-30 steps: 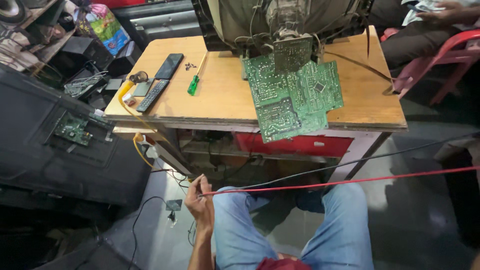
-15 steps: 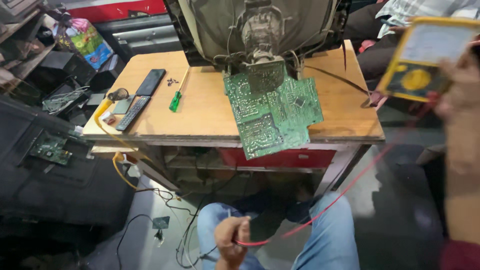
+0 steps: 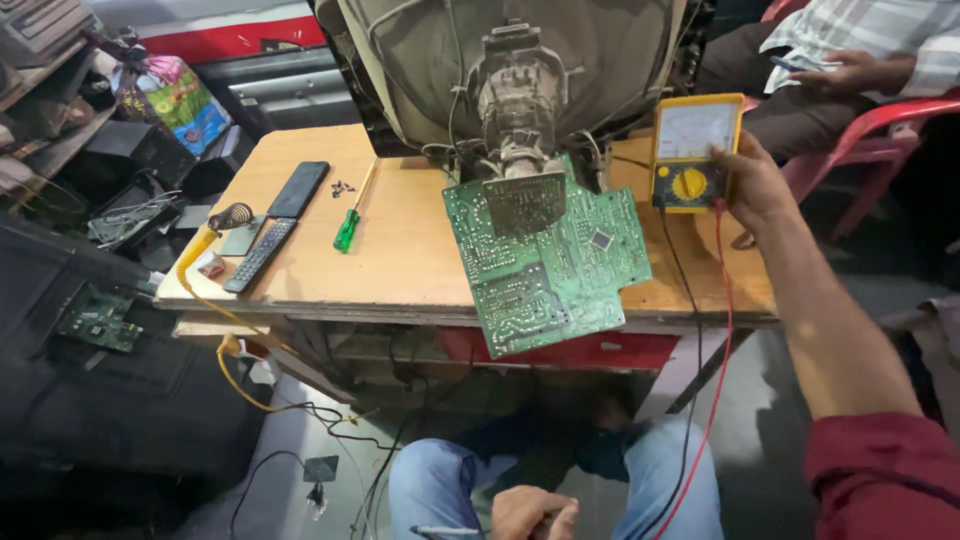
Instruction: The person sits at a workbench, removes a green circuit board from a CRT television chassis and lays it on the bench. They set a multimeter, probe components on the board with the test leads, and later use a soldering iron on the board's underside while holding it in place.
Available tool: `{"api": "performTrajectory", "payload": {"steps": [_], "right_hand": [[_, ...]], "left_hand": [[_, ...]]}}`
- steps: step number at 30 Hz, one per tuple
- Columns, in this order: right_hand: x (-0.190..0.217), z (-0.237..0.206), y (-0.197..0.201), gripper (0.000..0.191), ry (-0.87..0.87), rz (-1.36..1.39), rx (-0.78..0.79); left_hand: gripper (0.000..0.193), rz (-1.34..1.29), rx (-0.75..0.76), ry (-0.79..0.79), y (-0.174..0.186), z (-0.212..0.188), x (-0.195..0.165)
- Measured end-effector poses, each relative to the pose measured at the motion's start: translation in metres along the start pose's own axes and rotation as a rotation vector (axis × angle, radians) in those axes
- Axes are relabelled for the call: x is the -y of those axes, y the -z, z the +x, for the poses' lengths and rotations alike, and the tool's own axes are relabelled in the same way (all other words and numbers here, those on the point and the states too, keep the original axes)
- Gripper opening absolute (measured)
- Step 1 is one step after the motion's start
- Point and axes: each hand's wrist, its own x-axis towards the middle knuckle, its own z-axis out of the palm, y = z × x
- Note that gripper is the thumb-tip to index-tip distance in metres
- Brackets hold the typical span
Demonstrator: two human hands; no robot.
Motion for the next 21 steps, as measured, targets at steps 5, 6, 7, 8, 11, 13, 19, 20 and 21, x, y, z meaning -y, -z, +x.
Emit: {"api": "performTrajectory", "payload": {"steps": [5,6,7,8,11,13,19,20,21], "right_hand": [[-0.010,0.011,-0.001,0.045,-0.050,-0.025,-0.029],[-0.011,0.014,-0.001,0.044,-0.030,-0.020,-0.007],[-0.013,0.017,-0.001,0.044,-0.012,-0.013,0.015],[-0.013,0.020,0.000,0.043,-0.021,-0.024,-0.002],[-0.014,0.024,0.003,0.041,-0.037,-0.036,-0.030],[-0.014,0.024,0.004,0.042,-0.038,-0.019,-0.014],[-0.014,0.025,0.009,0.041,-0.016,0.003,0.044],[-0.013,0.026,0.011,0.041,-0.031,-0.003,0.022],[-0.013,0.028,0.012,0.040,-0.046,-0.008,0.000]], "left_hand": [[0.012,-0.117,0.280,0.071,-0.002,-0.006,0.029],[0.013,-0.170,0.341,0.122,-0.002,-0.006,0.033],[0.014,-0.156,0.326,0.106,-0.003,-0.006,0.035],[0.015,-0.140,0.312,0.090,-0.005,-0.006,0.036],[0.015,-0.106,0.301,0.084,-0.008,-0.004,0.038],[0.014,-0.092,0.314,0.096,-0.010,-0.002,0.038],[0.013,-0.120,0.323,0.048,-0.015,0.010,0.035],[0.013,-0.116,0.314,0.039,-0.016,0.011,0.034],[0.012,-0.112,0.303,0.028,-0.017,0.013,0.033]]}}
